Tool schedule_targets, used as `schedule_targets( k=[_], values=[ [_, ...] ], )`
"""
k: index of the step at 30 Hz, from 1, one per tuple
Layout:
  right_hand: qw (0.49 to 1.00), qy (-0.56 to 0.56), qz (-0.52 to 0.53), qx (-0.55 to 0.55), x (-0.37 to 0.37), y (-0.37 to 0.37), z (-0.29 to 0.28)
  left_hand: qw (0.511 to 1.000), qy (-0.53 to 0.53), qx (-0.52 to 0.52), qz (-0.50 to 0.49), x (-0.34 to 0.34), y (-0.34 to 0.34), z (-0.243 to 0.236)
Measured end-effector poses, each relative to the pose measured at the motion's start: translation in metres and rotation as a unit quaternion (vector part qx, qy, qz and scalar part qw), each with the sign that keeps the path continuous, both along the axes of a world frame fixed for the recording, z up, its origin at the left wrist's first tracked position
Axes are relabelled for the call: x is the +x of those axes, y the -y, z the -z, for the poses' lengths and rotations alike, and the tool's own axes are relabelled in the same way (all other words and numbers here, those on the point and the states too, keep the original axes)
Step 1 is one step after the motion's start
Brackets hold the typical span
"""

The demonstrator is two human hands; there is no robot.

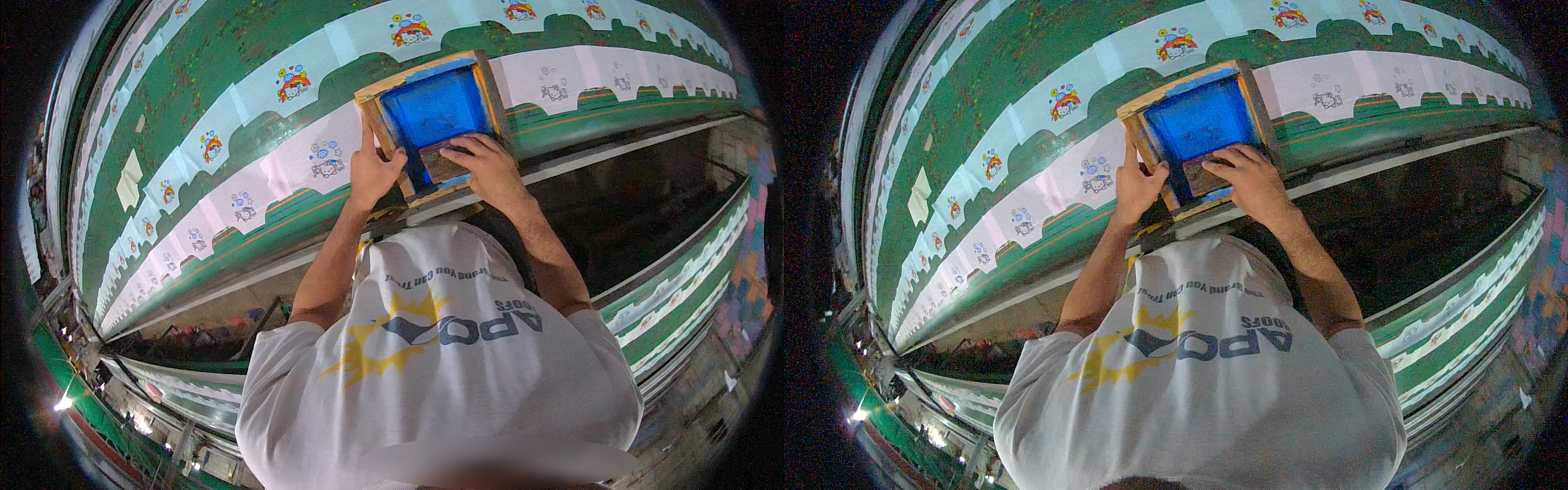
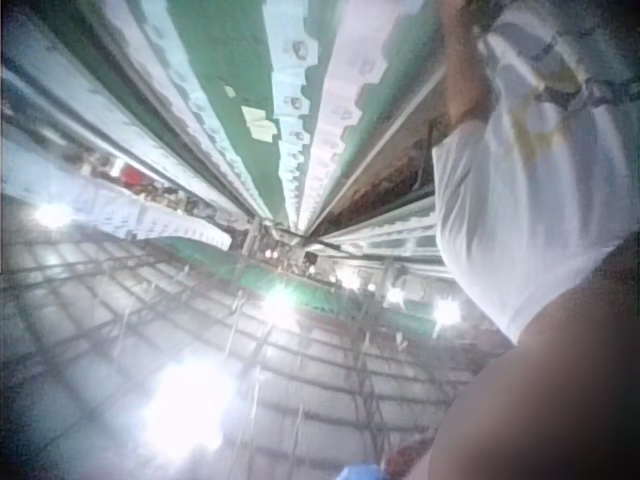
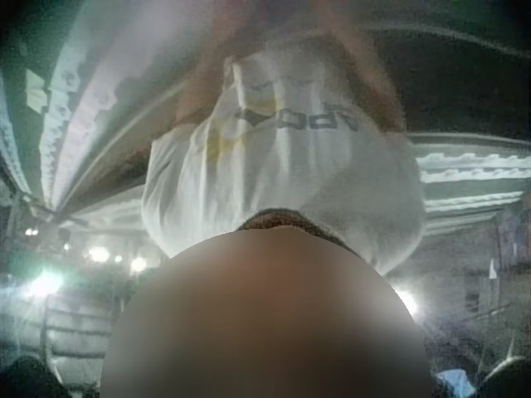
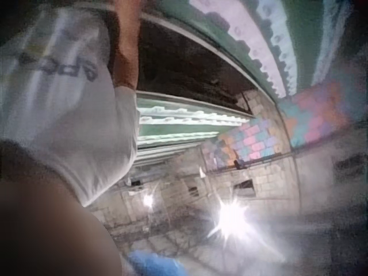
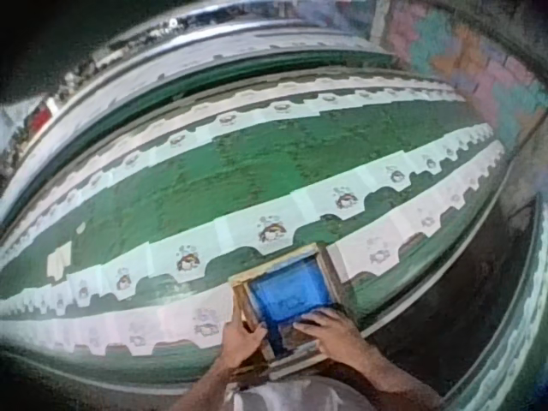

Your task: The person uses a squeegee to spread blue ink across a screen-printing frame held against a wall. They repeatedly pull the squeegee across the screen to distribute ink evenly over the stencil area.

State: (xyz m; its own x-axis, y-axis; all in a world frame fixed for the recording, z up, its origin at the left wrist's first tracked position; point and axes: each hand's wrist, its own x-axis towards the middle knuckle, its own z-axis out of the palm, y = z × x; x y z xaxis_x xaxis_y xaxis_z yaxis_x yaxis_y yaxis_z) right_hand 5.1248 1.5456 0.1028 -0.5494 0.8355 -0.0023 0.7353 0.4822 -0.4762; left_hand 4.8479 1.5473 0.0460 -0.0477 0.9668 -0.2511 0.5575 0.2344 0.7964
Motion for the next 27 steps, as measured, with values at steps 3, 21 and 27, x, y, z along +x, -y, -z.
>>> schedule_targets(
  k=[3, 21, 27],
  values=[
    [1.0, 0.0, -0.009, -0.007, 0.012, -0.008, 0.005, 0.998, 0.055, -0.011, -0.012, 0.012, -0.01, 0.0],
    [0.997, 0.023, -0.036, -0.062, 0.01, -0.013, -0.007, 0.996, 0.034, -0.075, -0.021, 0.006, -0.011, 0.006],
    [0.996, -0.004, -0.047, -0.074, 0.005, -0.063, -0.006, 0.998, 0.05, -0.039, -0.003, 0.004, -0.009, 0.008]
  ],
)
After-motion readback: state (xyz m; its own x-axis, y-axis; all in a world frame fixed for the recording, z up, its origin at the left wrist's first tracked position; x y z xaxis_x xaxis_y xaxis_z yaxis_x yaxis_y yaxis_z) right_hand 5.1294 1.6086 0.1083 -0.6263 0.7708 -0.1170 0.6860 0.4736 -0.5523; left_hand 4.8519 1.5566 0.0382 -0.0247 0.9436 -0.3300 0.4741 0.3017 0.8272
